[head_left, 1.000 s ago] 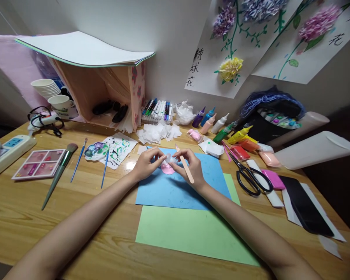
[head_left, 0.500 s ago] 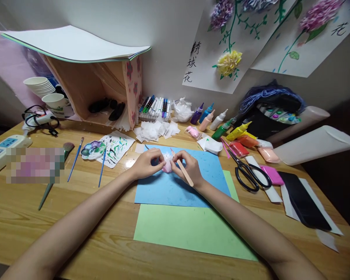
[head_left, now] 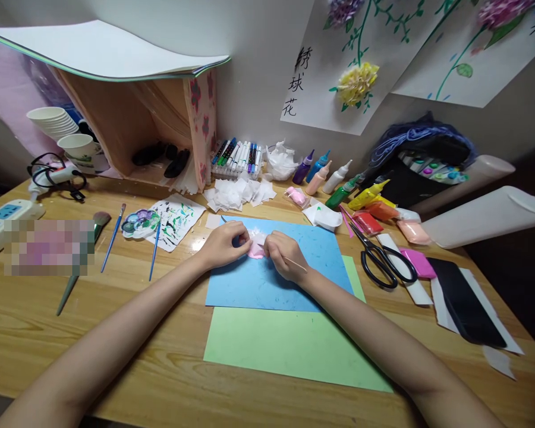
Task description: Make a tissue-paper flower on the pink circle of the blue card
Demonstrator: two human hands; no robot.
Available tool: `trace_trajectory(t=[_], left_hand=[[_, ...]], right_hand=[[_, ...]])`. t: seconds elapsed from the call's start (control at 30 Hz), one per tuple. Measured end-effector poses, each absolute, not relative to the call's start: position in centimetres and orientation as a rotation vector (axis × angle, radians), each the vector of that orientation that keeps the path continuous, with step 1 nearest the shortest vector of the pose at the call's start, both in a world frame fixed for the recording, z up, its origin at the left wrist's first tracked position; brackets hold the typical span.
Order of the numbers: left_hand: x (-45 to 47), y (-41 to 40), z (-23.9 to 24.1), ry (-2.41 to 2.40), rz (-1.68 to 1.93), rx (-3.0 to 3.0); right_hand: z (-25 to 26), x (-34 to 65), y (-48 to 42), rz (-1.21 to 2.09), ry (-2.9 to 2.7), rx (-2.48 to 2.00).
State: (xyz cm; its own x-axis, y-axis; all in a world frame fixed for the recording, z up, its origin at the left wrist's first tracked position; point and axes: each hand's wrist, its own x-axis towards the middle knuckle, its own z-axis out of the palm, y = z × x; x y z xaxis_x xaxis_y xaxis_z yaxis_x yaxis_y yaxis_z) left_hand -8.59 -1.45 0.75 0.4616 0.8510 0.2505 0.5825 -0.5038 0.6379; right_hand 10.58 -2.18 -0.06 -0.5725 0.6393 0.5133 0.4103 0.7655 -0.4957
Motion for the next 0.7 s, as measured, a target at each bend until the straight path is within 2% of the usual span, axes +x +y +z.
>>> trace_trajectory(t=[0.3, 0.7], left_hand=[[-8.7, -0.7, 0.0, 1.492, 0.874, 1.995], [-8.6, -0.4, -0.3, 1.506, 0.845, 2.003]], right_hand=[[-0.4, 10.2, -1.9, 0.448, -2.259, -0.870], [0.0, 8.7, -0.5, 0.445, -2.179, -1.033]])
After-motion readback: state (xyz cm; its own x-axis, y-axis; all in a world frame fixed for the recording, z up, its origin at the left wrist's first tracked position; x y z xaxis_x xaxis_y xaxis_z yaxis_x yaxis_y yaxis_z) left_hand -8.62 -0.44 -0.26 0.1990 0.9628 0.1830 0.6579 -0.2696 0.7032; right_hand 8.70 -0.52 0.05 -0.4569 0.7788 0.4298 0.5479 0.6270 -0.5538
